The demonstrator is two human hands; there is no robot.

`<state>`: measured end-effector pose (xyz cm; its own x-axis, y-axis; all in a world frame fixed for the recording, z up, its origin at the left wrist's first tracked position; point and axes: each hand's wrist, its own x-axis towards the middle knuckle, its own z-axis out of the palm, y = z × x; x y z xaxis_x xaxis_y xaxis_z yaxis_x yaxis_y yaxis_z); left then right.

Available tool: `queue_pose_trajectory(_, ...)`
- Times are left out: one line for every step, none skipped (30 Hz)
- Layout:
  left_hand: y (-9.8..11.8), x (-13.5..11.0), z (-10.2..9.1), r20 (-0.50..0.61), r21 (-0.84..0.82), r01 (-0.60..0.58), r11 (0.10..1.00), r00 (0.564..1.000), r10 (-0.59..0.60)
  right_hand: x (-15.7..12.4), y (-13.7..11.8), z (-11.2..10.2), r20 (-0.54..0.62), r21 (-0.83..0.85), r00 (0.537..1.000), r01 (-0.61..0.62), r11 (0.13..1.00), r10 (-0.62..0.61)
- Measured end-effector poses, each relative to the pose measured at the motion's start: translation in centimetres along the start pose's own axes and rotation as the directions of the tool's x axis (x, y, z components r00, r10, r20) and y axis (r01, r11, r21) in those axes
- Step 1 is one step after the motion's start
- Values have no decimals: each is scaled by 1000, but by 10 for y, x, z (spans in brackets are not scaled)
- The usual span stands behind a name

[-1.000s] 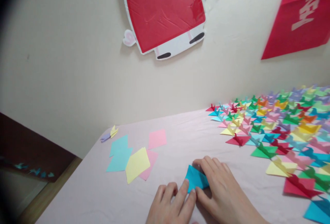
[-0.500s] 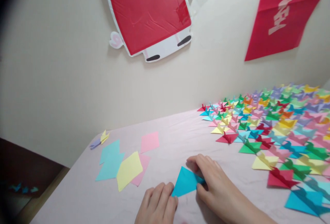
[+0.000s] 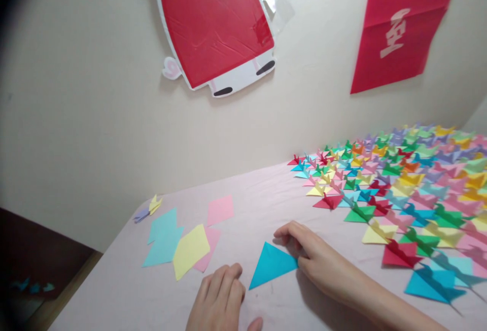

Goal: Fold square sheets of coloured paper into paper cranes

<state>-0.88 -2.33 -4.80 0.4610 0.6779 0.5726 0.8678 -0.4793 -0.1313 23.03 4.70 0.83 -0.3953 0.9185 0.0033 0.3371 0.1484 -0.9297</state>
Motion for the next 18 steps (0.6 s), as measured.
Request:
queue_pose_trajectory(0, -1, -1, 30, -24, 27, 999, 999, -27, -1, -1, 0, 9, -16, 1000, 1, 1000, -1)
queue_pose_trajectory(1, 0, -2, 56, -51, 56, 997, 997, -53, -1, -2, 1, 21, -50, 1000, 11, 999, -10)
queue_pose_trajectory(2, 1, -3, 75, -81, 82, 993, 994, -76, -3, -3, 2, 32, -102, 999, 28, 994, -25)
queue_pose_trajectory(5, 2, -3, 87, -115, 105, 988, 992, -95, -4, -4, 4, 40, -166, 998, 52, 985, -46)
queue_pose_trajectory(7, 4, -3, 92, -153, 125, 980, 990, -111, -6, -5, 5, 45, -231, 997, 76, 970, -67)
queue_pose_trajectory(10, 6, -4, 93, -196, 142, 970, 988, -126, -7, -5, 7, 48, -282, 995, 97, 955, -87)
queue_pose_trajectory(11, 8, -5, 95, -240, 154, 958, 986, -134, -9, -6, 8, 50, -312, 994, 113, 944, -102)
queue_pose_trajectory(12, 10, -7, 100, -280, 160, 947, 986, -137, -10, -6, 9, 50, -323, 992, 124, 938, -114)
queue_pose_trajectory(13, 11, -8, 106, -305, 158, 939, 986, -132, -11, -5, 9, 51, -323, 990, 137, 936, -128)
queue_pose_trajectory(12, 12, -10, 110, -312, 148, 938, 987, -119, -12, -5, 9, 52, -321, 988, 156, 934, -147)
queue_pose_trajectory(10, 13, -11, 111, -302, 127, 945, 989, -98, -12, -4, 9, 54, -322, 983, 184, 929, -177)
queue_pose_trajectory(9, 14, -13, 109, -280, 96, 955, 992, -68, -13, -4, 10, 62, -330, 975, 223, 917, -214)
queue_pose_trajectory(7, 14, -14, 104, -256, 53, 965, 994, -27, -12, -3, 10, 77, -346, 963, 269, 899, -259)
queue_pose_trajectory(5, 15, -14, 100, -236, 0, 972, 995, 24, -12, -2, 10, 100, -368, 947, 320, 873, -306)
queue_pose_trajectory(4, 15, -13, 94, -222, -56, 973, 992, 78, -12, -1, 10, 125, -394, 929, 368, 842, -347)
queue_pose_trajectory(4, 16, -11, 79, -212, -103, 972, 989, 122, -11, -1, 10, 145, -425, 915, 402, 811, -377)
queue_pose_trajectory(4, 17, -9, 54, -197, -142, 970, 986, 155, -11, 0, 10, 156, -455, 904, 423, 783, -398)
queue_pose_trajectory(5, 17, -6, 14, -173, -166, 971, 985, 171, -10, 1, 9, 155, -486, 899, 430, 761, -409)
